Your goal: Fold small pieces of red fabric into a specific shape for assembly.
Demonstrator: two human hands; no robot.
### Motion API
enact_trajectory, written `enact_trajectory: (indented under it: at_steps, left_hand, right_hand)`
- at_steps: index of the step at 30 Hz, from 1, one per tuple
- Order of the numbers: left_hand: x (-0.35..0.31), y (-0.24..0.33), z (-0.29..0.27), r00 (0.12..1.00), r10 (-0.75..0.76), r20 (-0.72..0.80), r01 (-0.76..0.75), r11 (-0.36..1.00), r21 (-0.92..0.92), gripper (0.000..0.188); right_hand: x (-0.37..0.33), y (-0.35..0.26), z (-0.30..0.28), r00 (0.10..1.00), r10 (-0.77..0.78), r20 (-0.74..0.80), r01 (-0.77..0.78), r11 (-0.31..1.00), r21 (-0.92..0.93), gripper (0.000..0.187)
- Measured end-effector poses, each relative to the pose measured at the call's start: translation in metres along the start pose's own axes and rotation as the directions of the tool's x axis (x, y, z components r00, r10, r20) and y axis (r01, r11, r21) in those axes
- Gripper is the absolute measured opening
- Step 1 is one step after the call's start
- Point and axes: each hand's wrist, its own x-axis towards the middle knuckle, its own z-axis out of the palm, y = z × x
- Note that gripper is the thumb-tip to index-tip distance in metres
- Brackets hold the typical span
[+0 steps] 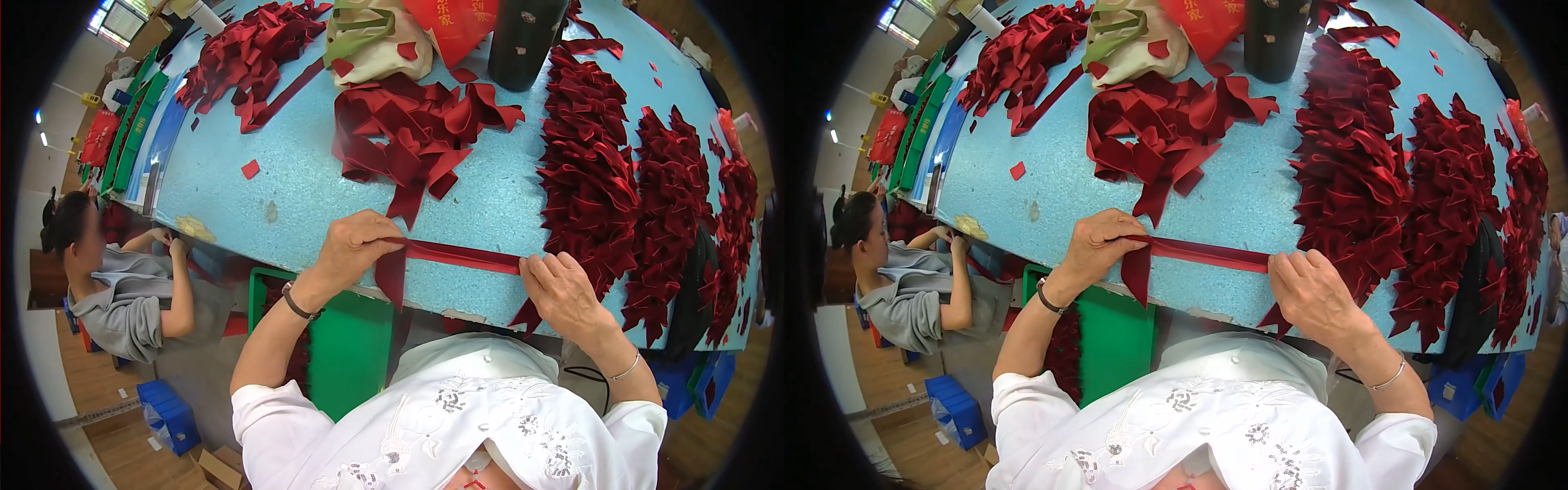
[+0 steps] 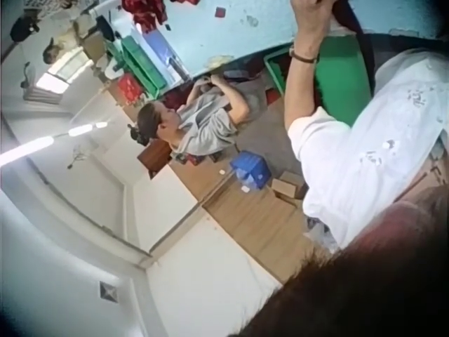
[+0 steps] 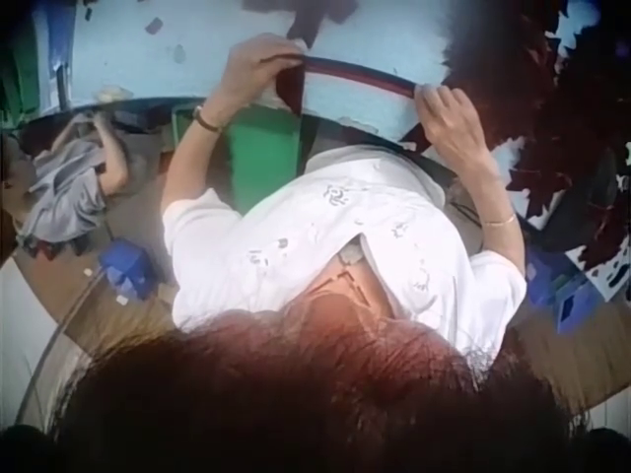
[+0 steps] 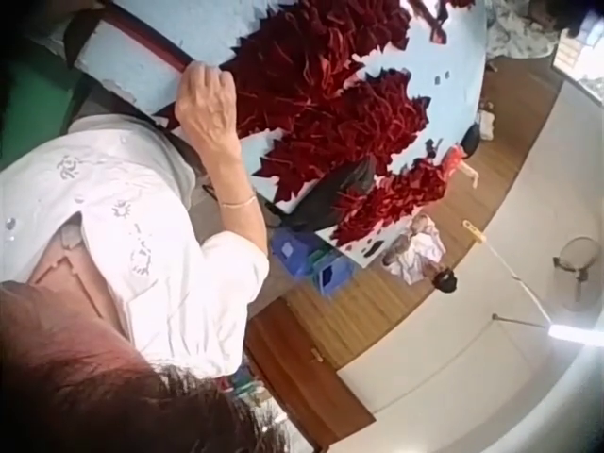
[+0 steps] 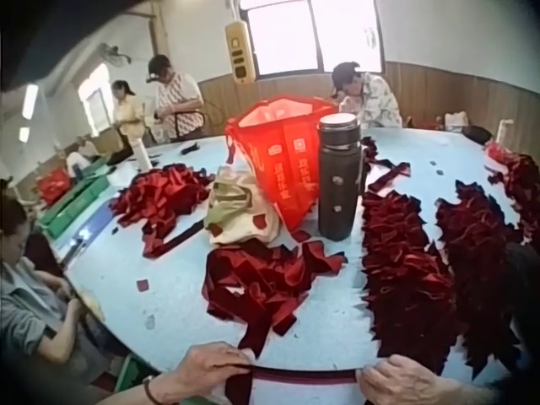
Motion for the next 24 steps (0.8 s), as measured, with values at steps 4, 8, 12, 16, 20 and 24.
enact_trajectory:
  at_steps: [4,8,12,16,20,24]
  left_hand:
    - [0.002,-0.006,-0.004,0.976,-0.205,0.078,0.22,0.929,-0.299,0.016]
    - [0.007,-0.004,-0.008,0.939,-0.321,0.127,0.345,0.851,-0.397,0.016]
    - [0.008,-0.002,-0.007,0.936,-0.343,0.079,0.345,0.846,-0.406,0.014]
    - [0.006,-0.002,-0.005,0.927,-0.369,0.072,0.365,0.838,-0.406,0.015]
    - [0.008,0.004,-0.001,0.907,-0.418,0.056,0.406,0.83,-0.382,0.014]
    - [0.002,0.006,0.004,0.914,-0.405,-0.001,0.389,0.881,-0.27,0.015]
  right_hand:
    - [0.001,0.0,0.0,1.0,-0.01,-0.002,0.01,1.0,-0.016,0.035]
    - [0.0,0.001,0.001,1.0,-0.011,-0.003,0.011,1.0,-0.012,0.035]
    - [0.0,0.002,0.001,1.0,-0.017,-0.008,0.018,1.0,0.005,0.035]
    - [0.001,0.003,0.001,1.0,-0.027,-0.009,0.027,0.999,0.026,0.035]
    - [0.0,0.003,0.001,1.0,-0.028,-0.004,0.028,0.999,0.032,0.036]
    - [-0.001,0.003,0.001,1.0,-0.014,-0.004,0.014,0.999,0.034,0.036]
